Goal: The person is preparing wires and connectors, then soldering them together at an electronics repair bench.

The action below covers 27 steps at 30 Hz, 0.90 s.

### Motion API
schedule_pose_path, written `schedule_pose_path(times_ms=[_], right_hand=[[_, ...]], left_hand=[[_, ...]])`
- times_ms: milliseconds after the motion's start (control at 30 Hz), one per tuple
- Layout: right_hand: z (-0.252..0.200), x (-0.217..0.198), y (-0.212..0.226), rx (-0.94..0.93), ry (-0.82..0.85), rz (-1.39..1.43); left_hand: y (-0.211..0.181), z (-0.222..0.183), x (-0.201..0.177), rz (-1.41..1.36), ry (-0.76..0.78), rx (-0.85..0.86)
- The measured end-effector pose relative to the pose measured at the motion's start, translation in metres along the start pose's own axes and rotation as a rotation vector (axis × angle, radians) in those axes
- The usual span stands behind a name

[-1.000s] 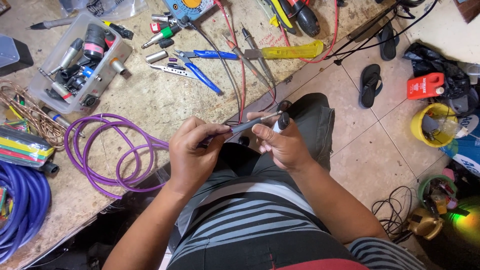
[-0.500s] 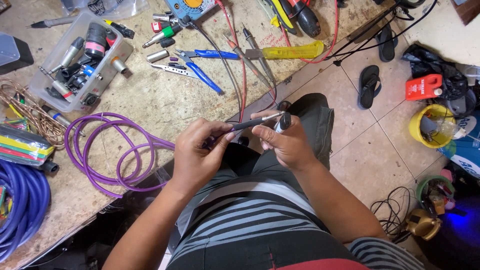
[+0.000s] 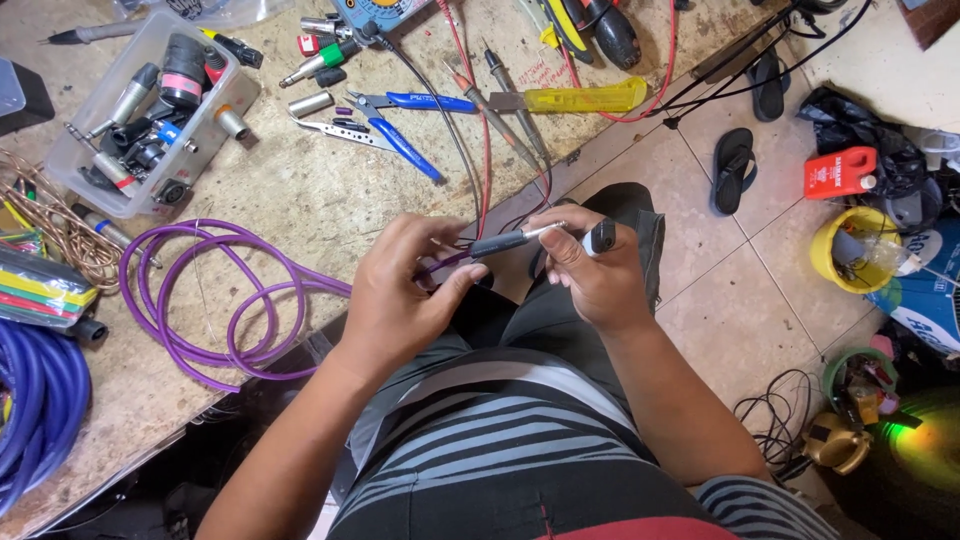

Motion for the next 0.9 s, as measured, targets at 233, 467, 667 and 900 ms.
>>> schedule_pose_path(times_ms=[233,467,667,900], right_hand=[[-0.003,0.002,-0.008,0.027,-0.039,-0.011],[-0.005,-0.004,-0.014,0.030,-0.070,-0.038],[-0.002,0.002,-0.005,0.015,-0.052,-0.005],[-0.002,0.001,-0.014,0.033,-0.057,0.002]], left_hand=[[-0.006,0.003,0.027,0.165,-0.033,0.200],[-0.006,-0.003,0.028,0.151,-0.140,0.177],[-0.007,-0.005,0.029,0.144,-0.174,0.170],[-0.006,-0.002,0.029,0.119,-0.165,0.156]])
Point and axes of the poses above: each hand's wrist, its own z-axis towards the middle knuckle, its own x-axis out of the palm, y = z × x, the point moved 8 cm from there along z, towards the middle knuckle, and after that the axes turned 4 degrees about y, right-handed, at the moved point
